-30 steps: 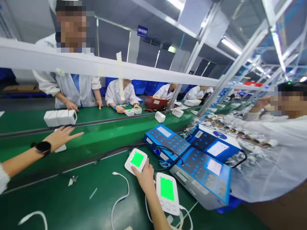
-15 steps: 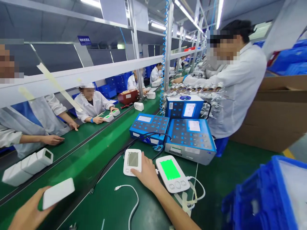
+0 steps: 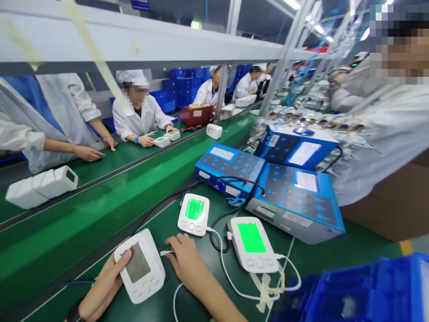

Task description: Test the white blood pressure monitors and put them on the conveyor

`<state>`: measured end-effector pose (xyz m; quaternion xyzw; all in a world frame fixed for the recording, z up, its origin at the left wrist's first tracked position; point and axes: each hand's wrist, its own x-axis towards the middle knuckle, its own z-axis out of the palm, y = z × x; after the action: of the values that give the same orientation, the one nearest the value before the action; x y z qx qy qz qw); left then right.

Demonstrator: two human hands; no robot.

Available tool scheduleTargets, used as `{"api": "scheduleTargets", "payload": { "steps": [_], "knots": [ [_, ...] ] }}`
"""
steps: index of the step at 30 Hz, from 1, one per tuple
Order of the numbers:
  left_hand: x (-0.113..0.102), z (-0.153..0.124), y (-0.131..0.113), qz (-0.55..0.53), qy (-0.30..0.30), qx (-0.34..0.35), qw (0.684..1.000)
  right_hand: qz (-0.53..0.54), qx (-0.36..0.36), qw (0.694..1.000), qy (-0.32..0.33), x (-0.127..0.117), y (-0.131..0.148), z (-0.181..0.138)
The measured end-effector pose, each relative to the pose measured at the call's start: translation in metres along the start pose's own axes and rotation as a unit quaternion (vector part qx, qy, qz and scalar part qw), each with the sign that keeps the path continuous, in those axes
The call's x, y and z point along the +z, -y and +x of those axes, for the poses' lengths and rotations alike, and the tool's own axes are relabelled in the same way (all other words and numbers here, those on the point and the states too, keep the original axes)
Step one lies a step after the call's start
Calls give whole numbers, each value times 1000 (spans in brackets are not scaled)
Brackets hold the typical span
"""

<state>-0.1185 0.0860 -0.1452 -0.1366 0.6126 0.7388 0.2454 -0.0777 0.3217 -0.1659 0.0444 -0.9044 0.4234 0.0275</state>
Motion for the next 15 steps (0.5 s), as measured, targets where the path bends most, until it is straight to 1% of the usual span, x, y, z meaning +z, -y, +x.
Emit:
{"api": "scheduleTargets", "payload": {
  "steps": [2, 4, 6, 7, 9, 11, 15],
  "knots": [
    [-1, -1, 0, -34, 8, -16, 999, 24, 31, 999, -2, 4, 1, 0],
    [-1, -1, 1, -54, 10, -10, 998, 108, 40, 993, 5, 0, 2, -3],
    [-2, -1, 4, -65, 8, -2, 998, 204, 47, 978, 16, -7, 5, -10],
    [-2, -1, 4, -67, 6, -1, 998, 231, 49, 971, 24, -10, 7, -15],
    [-2, -1, 6, -63, -2, -2, 998, 228, 45, 971, 51, -13, 12, -24],
    [0, -2, 6, -49, -13, 2, 999, 196, 32, 977, 75, -11, 17, -32],
    [3, -2, 4, -20, -27, 15, 999, 150, 7, 986, 77, -6, 25, -40]
  ]
}}
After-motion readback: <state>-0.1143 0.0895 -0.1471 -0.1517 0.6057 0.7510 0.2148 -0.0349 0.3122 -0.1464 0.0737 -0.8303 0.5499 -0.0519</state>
